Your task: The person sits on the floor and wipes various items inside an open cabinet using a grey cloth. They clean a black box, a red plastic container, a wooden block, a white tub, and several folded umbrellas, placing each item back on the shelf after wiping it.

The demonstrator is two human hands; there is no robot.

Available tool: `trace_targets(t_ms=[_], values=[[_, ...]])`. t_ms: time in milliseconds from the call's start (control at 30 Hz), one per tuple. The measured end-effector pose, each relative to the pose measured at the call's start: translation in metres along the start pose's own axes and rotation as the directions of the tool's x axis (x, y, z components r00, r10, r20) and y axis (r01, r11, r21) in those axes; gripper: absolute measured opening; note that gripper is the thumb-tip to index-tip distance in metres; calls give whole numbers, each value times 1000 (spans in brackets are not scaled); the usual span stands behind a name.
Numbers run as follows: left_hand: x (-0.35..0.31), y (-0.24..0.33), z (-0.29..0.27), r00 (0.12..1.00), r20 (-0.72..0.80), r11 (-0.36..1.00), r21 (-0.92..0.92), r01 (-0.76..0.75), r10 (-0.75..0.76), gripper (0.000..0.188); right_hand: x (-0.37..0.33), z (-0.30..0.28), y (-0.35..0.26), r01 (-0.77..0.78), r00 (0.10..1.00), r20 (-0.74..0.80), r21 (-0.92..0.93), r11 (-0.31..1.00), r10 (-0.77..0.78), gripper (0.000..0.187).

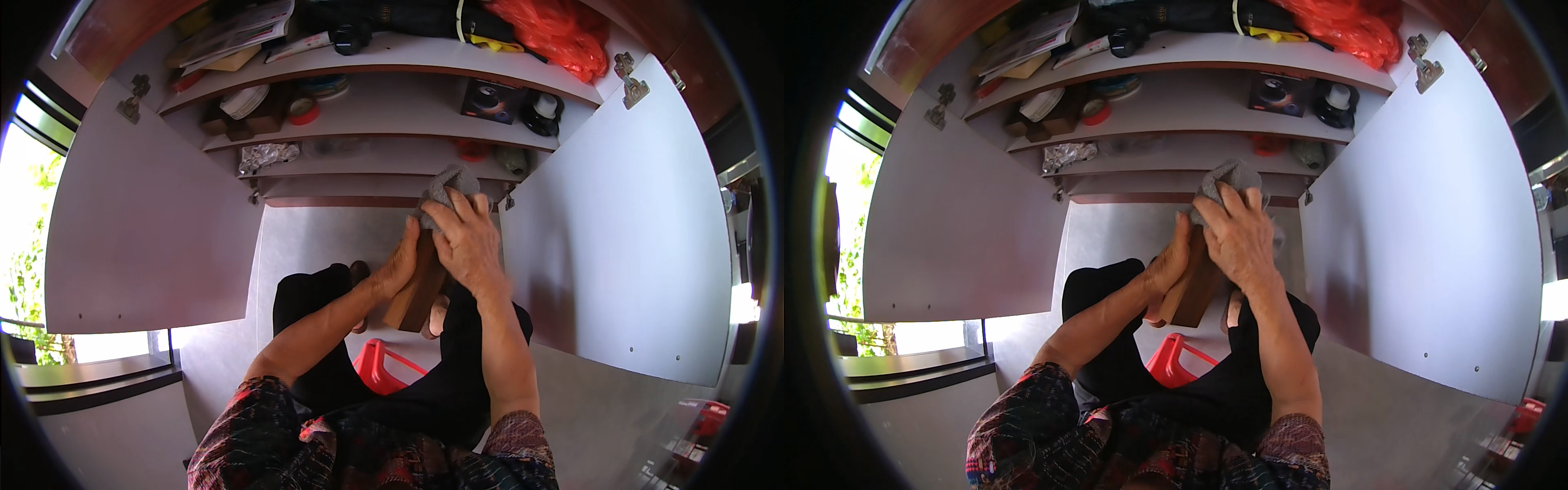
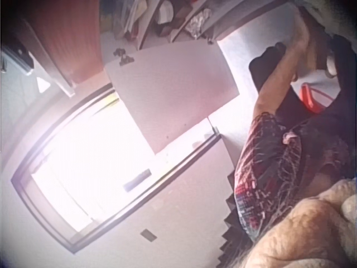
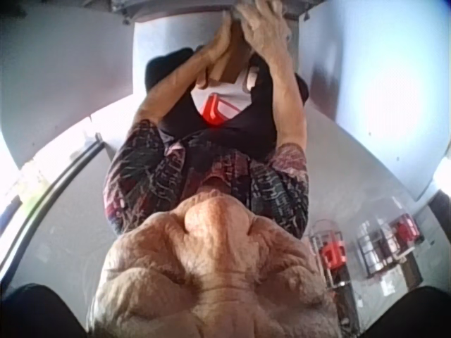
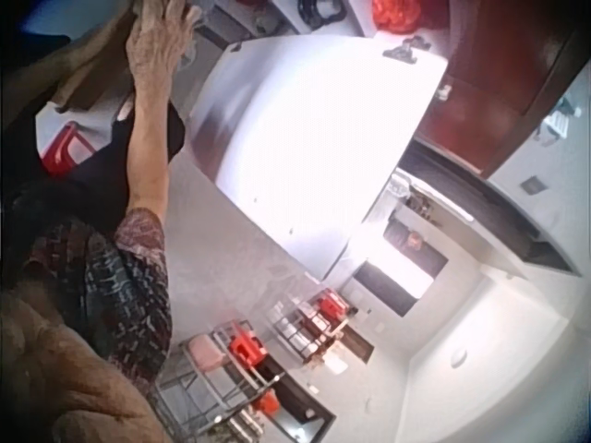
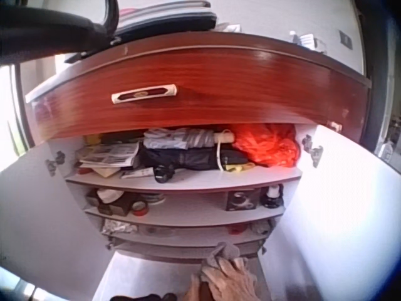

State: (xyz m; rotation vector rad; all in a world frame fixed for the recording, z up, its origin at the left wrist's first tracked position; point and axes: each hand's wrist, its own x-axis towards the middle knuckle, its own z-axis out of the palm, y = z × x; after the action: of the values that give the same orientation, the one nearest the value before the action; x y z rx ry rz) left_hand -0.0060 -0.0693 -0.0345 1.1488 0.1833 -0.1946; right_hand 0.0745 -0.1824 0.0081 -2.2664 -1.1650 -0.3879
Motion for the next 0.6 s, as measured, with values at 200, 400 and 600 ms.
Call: trace_targets(t_ms=[200, 400, 600], values=[[3, -4, -8, 997, -16, 985, 158, -71, 75, 77, -13, 4, -3, -53, 987, -148, 86, 995, 65, 40], [-9, 10, 5, 997, 76, 944, 328, -34, 9, 74, -1, 13, 43, -233, 875, -398, 150, 961, 274, 32], [-3, 10, -5, 1000, -12, 999, -39, -9, 8, 71, -3, 19, 86, -112, 444, -159, 967, 231, 882, 28]])
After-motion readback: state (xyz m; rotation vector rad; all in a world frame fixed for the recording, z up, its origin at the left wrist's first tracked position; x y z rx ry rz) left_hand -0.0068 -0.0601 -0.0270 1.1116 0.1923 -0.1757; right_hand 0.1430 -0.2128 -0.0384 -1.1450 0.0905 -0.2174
